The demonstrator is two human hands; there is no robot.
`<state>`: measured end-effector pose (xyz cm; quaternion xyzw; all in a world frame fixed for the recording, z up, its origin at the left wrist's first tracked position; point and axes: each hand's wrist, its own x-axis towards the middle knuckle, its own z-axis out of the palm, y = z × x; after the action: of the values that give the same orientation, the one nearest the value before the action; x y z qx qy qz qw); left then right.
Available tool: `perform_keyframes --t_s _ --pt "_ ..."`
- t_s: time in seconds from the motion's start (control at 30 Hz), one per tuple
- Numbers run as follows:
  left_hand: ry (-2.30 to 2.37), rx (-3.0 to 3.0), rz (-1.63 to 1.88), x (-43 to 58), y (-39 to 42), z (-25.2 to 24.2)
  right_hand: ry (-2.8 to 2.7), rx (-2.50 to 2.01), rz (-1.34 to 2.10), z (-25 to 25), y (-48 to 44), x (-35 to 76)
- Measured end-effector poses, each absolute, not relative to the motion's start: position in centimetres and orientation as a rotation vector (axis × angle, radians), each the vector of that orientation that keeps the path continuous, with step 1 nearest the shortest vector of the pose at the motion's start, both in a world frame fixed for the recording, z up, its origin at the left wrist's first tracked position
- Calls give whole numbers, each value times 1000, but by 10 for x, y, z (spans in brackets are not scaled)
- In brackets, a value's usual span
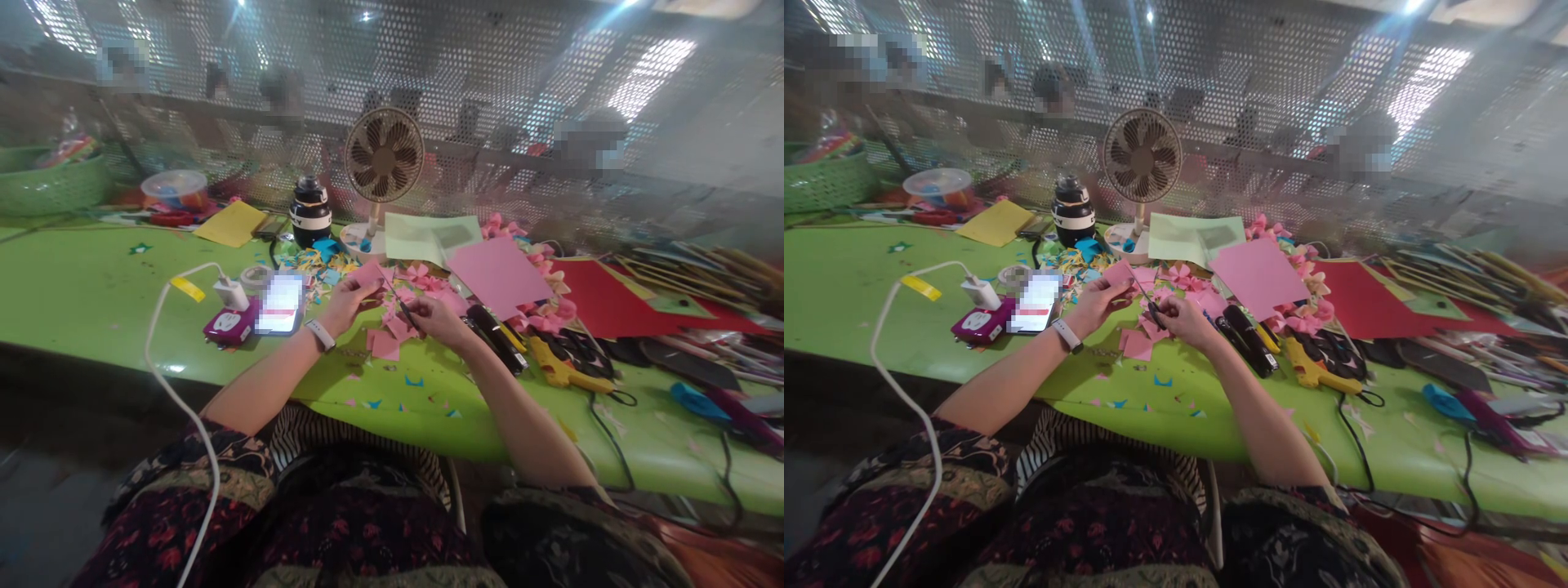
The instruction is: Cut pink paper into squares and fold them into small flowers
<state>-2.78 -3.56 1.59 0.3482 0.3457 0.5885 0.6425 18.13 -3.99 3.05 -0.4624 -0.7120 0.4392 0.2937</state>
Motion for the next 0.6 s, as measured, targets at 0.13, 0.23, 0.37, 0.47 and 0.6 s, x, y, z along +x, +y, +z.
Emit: perform_keyframes --t_s 0.13,0.23,0.37,0.47,0.6 --pt "783 821 1326 -29 -35 15 -1894 -1217 1190 31 -41 181" --pt "776 833 1323 -29 -35 15 -1889 -1214 1206 29 -40 181" --pt "771 817 1326 -28 -36 16 -1888 -1228 1174 26 -38 181" --pt "772 825 1316 -27 -37 16 -1897 -1219 1153 24 -37 181" --pt "769 832 1307 -27 -39 16 -1908 -1222 1158 25 -37 181"
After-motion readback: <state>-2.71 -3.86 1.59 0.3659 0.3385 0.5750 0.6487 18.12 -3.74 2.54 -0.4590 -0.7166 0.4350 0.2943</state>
